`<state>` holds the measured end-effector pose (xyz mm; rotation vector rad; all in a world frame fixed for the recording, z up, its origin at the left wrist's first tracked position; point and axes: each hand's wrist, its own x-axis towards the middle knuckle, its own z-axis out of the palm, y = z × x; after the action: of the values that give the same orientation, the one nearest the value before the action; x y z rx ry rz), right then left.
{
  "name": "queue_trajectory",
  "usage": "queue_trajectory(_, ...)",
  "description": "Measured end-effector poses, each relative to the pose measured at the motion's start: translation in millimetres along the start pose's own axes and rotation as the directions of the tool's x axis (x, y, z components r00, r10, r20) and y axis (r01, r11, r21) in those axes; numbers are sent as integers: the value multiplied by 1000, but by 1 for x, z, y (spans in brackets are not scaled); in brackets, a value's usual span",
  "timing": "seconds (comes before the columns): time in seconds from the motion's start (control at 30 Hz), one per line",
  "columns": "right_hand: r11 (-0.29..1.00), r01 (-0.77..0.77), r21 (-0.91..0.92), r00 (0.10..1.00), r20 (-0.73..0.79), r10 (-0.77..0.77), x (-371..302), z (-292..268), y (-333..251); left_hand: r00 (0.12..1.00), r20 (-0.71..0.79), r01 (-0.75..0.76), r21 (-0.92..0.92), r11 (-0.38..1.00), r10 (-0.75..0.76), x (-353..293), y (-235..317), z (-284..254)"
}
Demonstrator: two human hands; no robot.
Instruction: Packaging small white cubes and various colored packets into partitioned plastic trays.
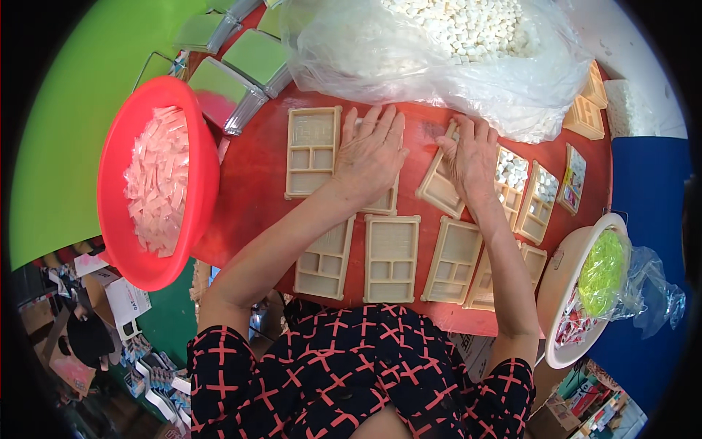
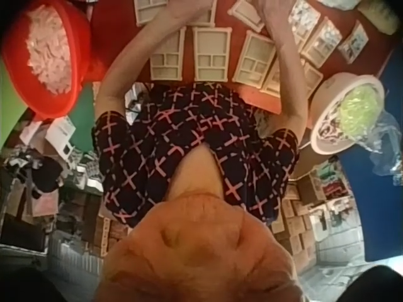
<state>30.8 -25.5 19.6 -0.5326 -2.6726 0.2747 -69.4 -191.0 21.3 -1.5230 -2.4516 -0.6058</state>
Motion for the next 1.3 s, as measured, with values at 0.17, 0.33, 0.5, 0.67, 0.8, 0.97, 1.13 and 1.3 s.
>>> queue_trajectory(0.17, 997, -74, -14, 997, -3, 74, 4, 0, -5, 992, -28, -123, -113, 986, 121, -3, -6, 11)
queue_trajectory(0.33, 933, -130, 336, 991, 76, 110, 0, -13, -8, 992, -58, -122, -322, 939, 109, -6, -6, 4)
queue_trajectory(0.5, 965, 71, 254, 986, 127, -105, -18, -8, -6, 990, -51, -138, -324, 936, 128, -11, -1, 4)
queue_trajectory(0.67, 975, 217, 38, 954, 202, -220, -16, -10, -10, 993, 34, -103, -239, 966, 114, -8, 3, 6)
queue_trajectory(0.8, 862, 23, 506, 989, 116, -94, -9, -25, 1, 992, 58, -93, -271, 958, 113, -3, 0, -2)
queue_trajectory(0.97, 641, -239, 729, 931, -15, 364, 31, -91, 17, 964, -233, -231, -485, 843, 130, 30, -4, -51)
queue_trajectory(1.13, 695, -122, 708, 979, -28, 200, 142, -92, 38, 967, -253, -154, -617, 772, -9, 153, -14, -60)
queue_trajectory(1.3, 996, -84, -25, 987, 137, 87, 199, -31, 72, 982, 164, -67, -140, 988, 90, 231, -59, 2)
